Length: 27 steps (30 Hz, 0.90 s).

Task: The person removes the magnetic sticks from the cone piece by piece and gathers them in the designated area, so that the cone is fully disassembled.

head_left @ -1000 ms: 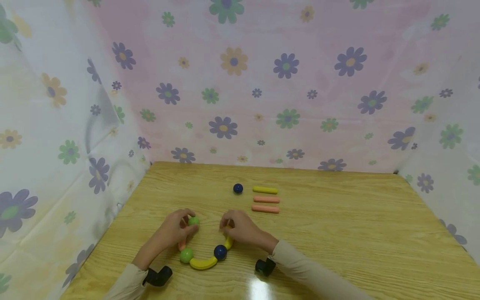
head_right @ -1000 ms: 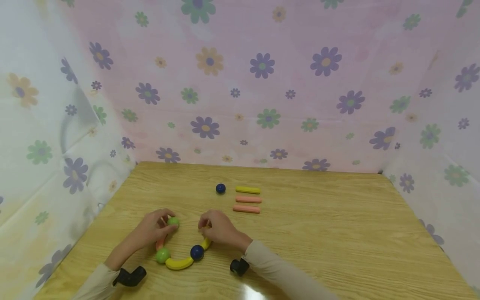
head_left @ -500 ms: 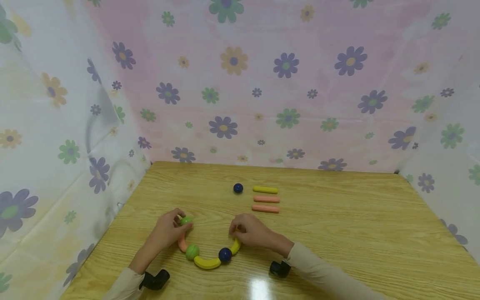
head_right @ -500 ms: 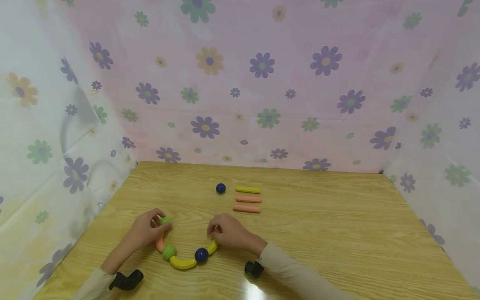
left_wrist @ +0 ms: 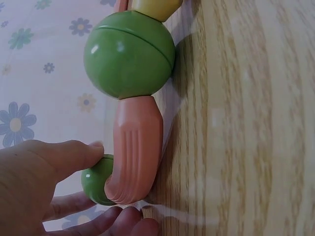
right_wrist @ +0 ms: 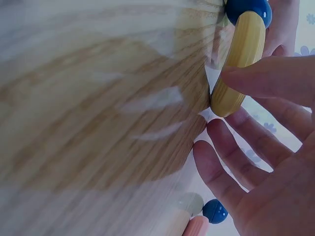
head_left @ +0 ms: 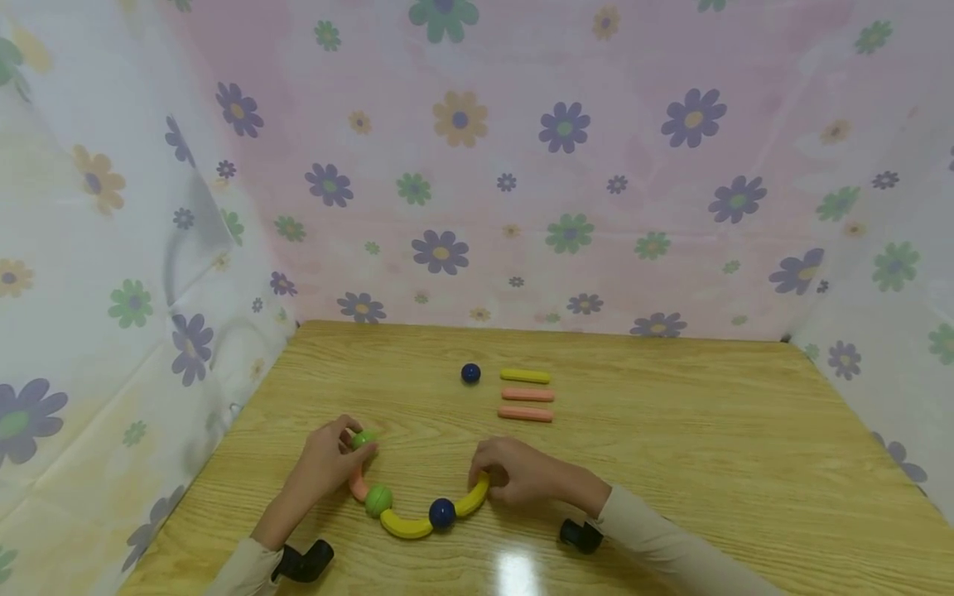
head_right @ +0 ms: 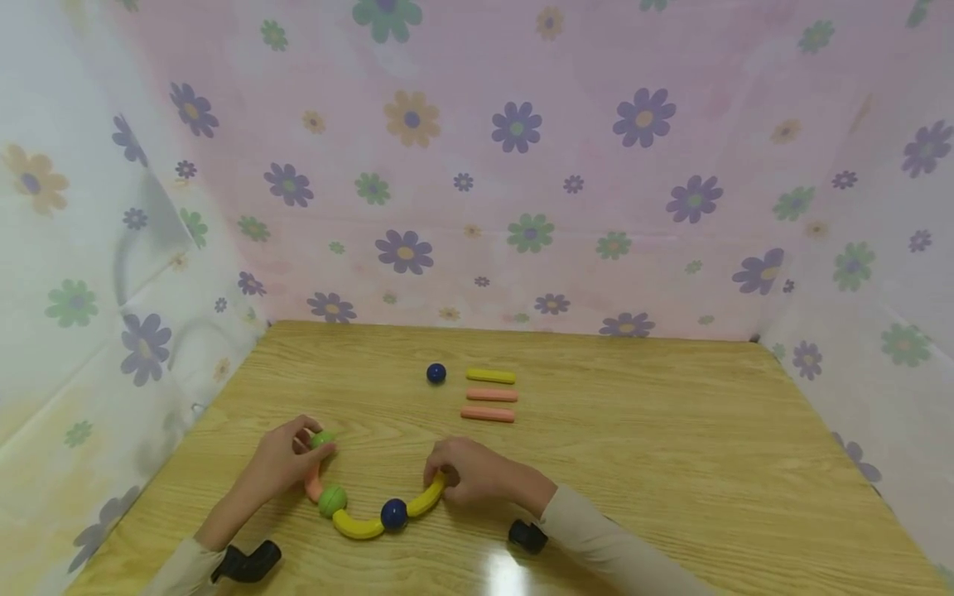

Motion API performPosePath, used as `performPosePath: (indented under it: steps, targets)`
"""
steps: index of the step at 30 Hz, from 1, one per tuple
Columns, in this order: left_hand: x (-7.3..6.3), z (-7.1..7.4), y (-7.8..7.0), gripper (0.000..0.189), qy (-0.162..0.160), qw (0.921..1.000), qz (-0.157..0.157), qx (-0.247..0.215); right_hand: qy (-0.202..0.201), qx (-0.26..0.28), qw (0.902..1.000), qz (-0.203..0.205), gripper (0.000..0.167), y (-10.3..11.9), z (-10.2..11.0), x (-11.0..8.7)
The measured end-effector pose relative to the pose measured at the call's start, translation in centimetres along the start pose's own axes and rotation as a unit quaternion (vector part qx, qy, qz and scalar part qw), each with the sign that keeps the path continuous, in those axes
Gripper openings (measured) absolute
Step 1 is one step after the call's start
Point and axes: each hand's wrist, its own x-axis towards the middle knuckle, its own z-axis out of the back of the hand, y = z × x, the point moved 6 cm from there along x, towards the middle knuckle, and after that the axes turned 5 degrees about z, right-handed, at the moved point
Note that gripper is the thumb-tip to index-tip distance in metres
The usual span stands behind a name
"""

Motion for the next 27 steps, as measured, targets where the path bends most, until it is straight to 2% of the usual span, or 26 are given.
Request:
performPosePath:
  steps: [5, 9, 15, 19, 21, 25, 27]
  targets:
    - [-0.1, 0.2, -0.3, 0.032, -0.010, 0.9998, -0.017, 0.007, 0.001, 0.010, 0.9999, 0.009, 0.017, 0.3, 0.1, -0.3]
    - [-0.7, 0.3, -1.2, 0.029, -0.014, 0.9990, -0.035, 0.025, 0.007, 0.016, 0.9995, 0.028, 0.016, 0.6, 0.1, -0.3]
    - [-2.2, 0.5, -3.3, 0.025, -0.033, 0.9940, -0.085, 0.060, 0.010, -0.001, 0.9994, 0.035, 0.017, 0.9, 0.0, -0.2]
    - [-3.4, 0.3, -4.7, 0.025, -0.050, 0.9905, -0.106, 0.072, 0.006, -0.008, 0.9993, 0.036, 0.017, 1.0, 0.0, -0.1]
    - [-4.1, -0.1, -5.3, 0.026, -0.049, 0.9892, -0.116, 0.076, 0.005, -0.006, 0.9994, 0.033, 0.017, 1.1, 0.0, -0.1]
    - [-5.5, -1.4, -6.8, 0.026, -0.027, 0.9810, -0.169, 0.092, 0.006, -0.008, 0.9996, 0.026, 0.018, 1.1, -0.1, -0.1]
    - [-6.3, -2.3, -7.3, 0.025, -0.009, 0.9716, -0.208, 0.113, 0.006, -0.012, 0.9996, 0.023, 0.017, 1.1, -0.1, 0.0]
